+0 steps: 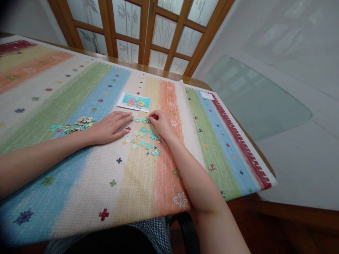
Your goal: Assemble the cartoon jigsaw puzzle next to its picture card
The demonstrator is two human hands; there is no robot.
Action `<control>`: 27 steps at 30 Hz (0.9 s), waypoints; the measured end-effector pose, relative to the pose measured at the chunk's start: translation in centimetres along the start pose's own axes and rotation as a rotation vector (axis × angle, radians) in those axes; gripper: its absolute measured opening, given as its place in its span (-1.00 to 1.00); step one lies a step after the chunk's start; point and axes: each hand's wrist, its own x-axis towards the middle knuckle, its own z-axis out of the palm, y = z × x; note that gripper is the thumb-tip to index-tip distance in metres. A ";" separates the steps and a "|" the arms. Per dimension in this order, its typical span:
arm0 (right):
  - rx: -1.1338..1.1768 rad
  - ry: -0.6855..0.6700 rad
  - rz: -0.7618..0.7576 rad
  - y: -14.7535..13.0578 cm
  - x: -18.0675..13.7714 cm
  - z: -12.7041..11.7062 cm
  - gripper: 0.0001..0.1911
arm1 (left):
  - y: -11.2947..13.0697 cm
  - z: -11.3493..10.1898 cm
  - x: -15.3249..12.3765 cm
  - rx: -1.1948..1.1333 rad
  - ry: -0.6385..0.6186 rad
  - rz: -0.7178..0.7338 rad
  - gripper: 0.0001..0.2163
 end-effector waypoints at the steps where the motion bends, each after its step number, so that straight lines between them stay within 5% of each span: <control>1: -0.025 -0.003 -0.001 -0.2 -0.1 0.1 -0.94 | 0.0 0.0 0.0 0.004 0.000 0.000 -0.46; 27: -0.255 0.014 -0.147 0.4 -0.4 0.8 -0.91 | -0.1 0.1 0.0 0.009 0.002 0.008 -0.48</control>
